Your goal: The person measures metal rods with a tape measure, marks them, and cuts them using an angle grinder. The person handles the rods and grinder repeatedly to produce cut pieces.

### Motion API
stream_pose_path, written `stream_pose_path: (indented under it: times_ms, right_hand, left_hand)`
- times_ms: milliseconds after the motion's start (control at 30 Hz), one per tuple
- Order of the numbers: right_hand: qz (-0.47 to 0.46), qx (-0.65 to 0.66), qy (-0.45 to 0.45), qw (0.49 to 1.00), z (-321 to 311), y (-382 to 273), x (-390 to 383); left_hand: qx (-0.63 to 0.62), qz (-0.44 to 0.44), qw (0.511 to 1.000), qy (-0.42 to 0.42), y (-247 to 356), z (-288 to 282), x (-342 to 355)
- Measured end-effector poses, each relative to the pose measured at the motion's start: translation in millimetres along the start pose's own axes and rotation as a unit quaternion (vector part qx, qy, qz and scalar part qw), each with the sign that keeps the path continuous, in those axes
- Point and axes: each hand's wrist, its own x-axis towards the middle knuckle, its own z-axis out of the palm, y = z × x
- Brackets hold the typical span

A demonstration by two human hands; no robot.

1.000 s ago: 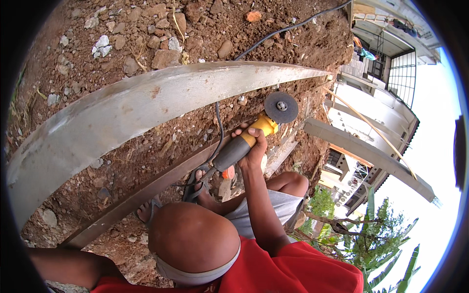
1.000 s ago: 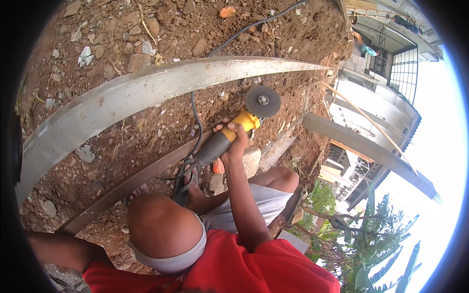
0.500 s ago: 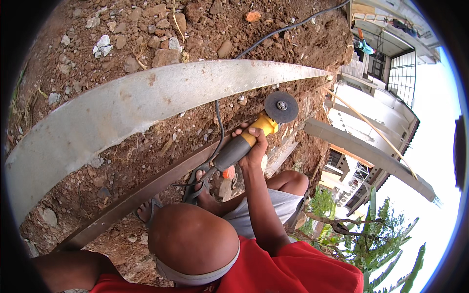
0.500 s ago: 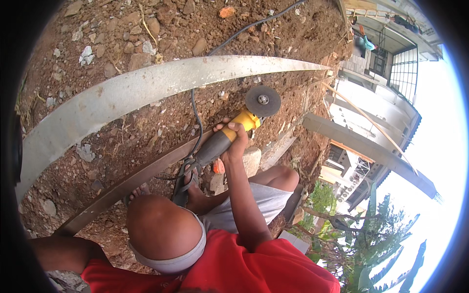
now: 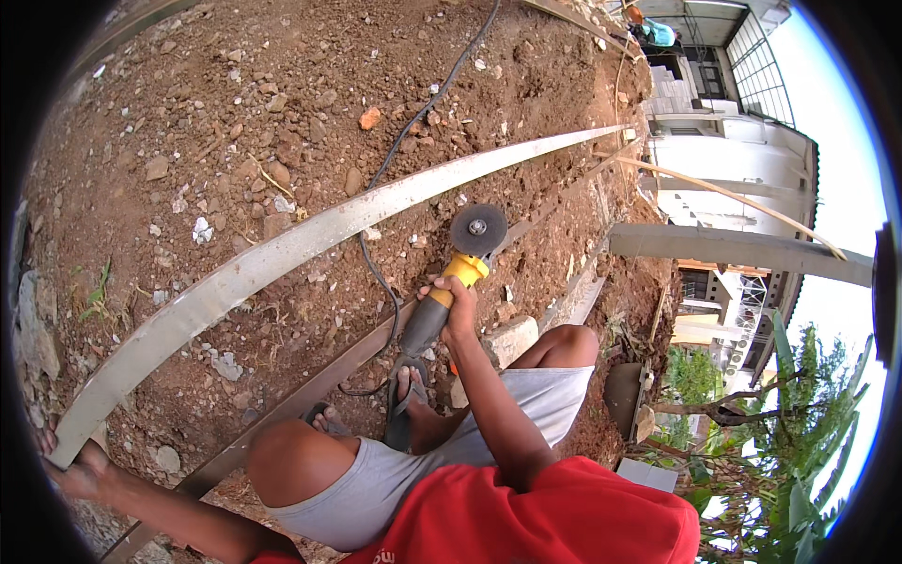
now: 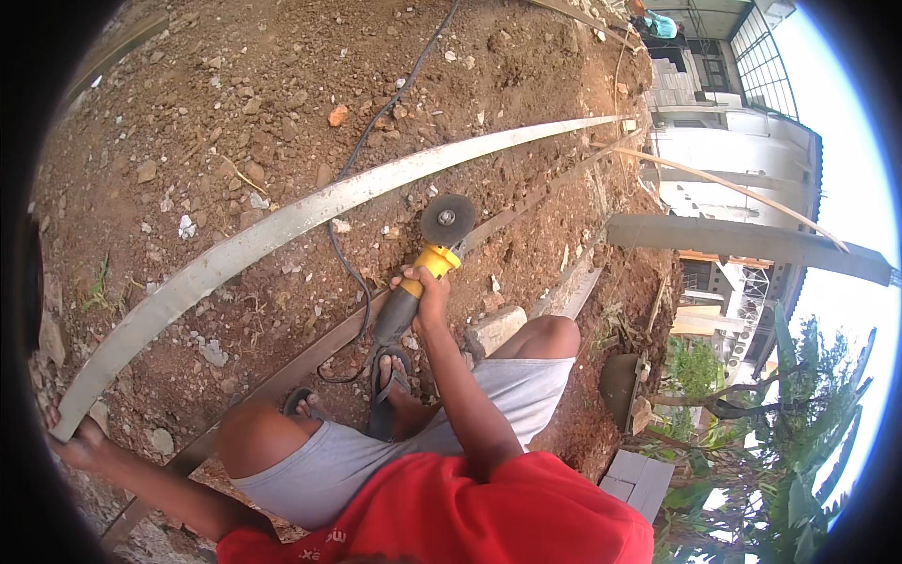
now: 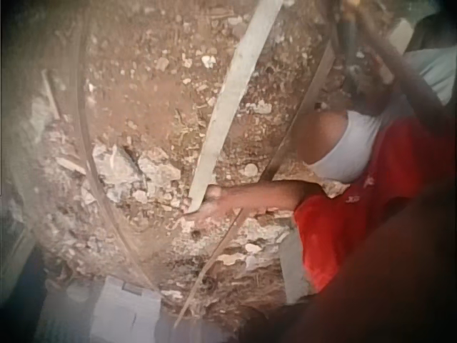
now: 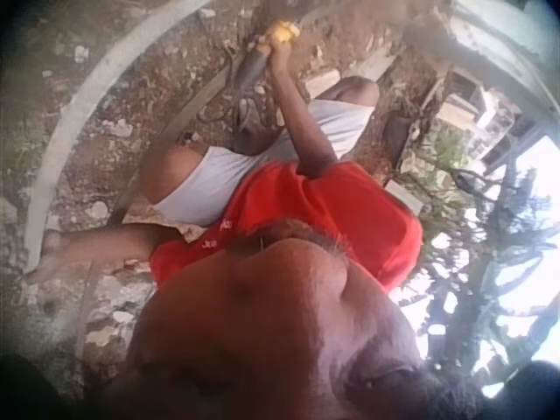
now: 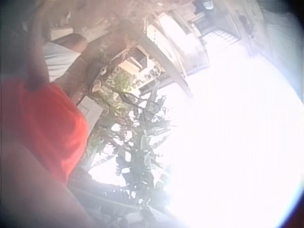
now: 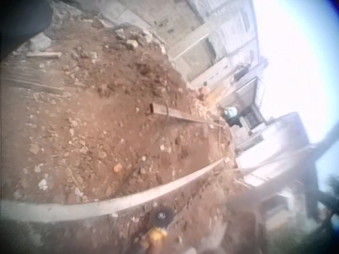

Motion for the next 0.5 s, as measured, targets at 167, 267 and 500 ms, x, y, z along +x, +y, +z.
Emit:
stream_pose_path:
  times_ms: [167,267,500]
  right_hand:
    - [-0.022,0.034,0.018,0.999,3.2,-6.7,-6.8]
    - [-0.022,0.045,0.018,0.999,4.1,-1.8,-1.2]
    - [-0.038,0.076,0.001,0.996,12.5,-3.6,-7.1]
  left_hand:
    - [0.035,-0.022,0.977,0.209,-5.9,106.8,-10.2]
    - [0.088,-0.063,0.97,0.215,13.1,125.6,-9.7]
    - [0.068,-0.057,0.981,0.171,22.7,74.3,19.0]
